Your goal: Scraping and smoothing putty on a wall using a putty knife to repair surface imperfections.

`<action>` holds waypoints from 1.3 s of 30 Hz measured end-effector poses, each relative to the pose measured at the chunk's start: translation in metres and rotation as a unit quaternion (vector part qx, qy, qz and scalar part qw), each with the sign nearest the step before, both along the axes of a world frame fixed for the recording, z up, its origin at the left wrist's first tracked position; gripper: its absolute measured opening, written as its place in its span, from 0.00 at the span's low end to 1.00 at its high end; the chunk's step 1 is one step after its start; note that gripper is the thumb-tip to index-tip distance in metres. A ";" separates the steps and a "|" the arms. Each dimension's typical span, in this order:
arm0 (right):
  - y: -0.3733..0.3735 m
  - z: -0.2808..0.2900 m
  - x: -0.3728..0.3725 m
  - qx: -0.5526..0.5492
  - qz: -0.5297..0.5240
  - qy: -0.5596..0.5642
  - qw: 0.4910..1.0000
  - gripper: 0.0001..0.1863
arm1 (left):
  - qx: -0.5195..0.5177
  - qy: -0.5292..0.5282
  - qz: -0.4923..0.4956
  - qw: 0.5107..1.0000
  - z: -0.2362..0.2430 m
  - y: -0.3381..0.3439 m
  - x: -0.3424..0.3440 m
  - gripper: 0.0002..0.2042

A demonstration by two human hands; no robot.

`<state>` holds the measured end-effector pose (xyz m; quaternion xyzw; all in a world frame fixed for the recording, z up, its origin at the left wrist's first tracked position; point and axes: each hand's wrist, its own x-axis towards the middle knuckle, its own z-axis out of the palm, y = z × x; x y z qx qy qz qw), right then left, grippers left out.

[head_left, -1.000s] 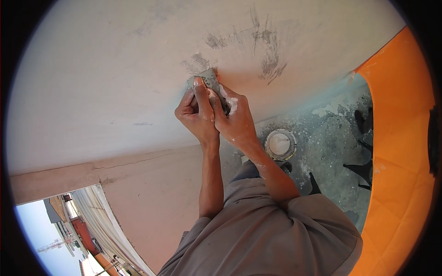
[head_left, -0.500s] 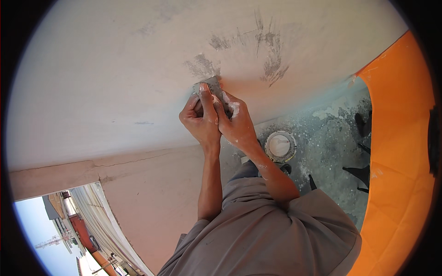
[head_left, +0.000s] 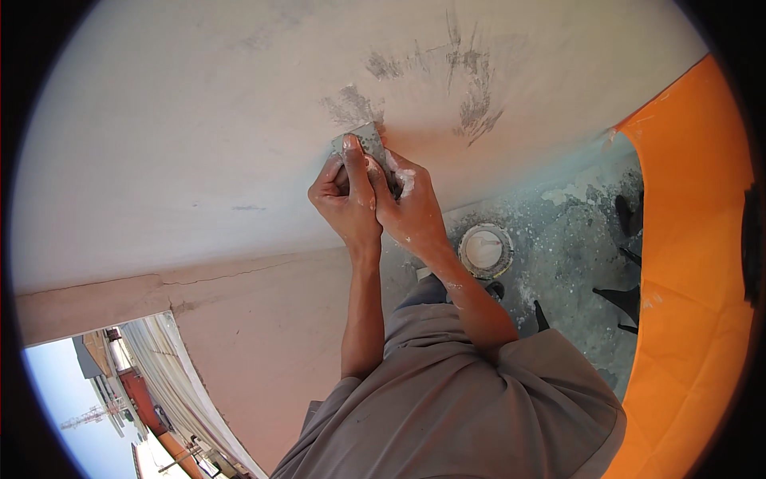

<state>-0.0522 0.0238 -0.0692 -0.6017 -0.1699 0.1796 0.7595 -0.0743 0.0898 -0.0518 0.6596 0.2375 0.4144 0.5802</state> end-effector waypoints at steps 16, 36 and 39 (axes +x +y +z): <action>0.007 -0.009 0.000 0.033 -0.083 -0.122 0.988 0.14 | -0.034 -0.035 -0.026 0.998 -0.017 0.009 -0.001 0.20; 0.009 -0.008 -0.004 -0.010 -0.032 -0.085 0.996 0.13 | -0.082 -0.028 -0.030 0.996 -0.008 0.010 -0.009 0.16; 0.014 -0.003 -0.002 0.024 -0.022 -0.049 0.998 0.14 | -0.060 -0.020 -0.017 0.998 0.005 0.012 -0.010 0.18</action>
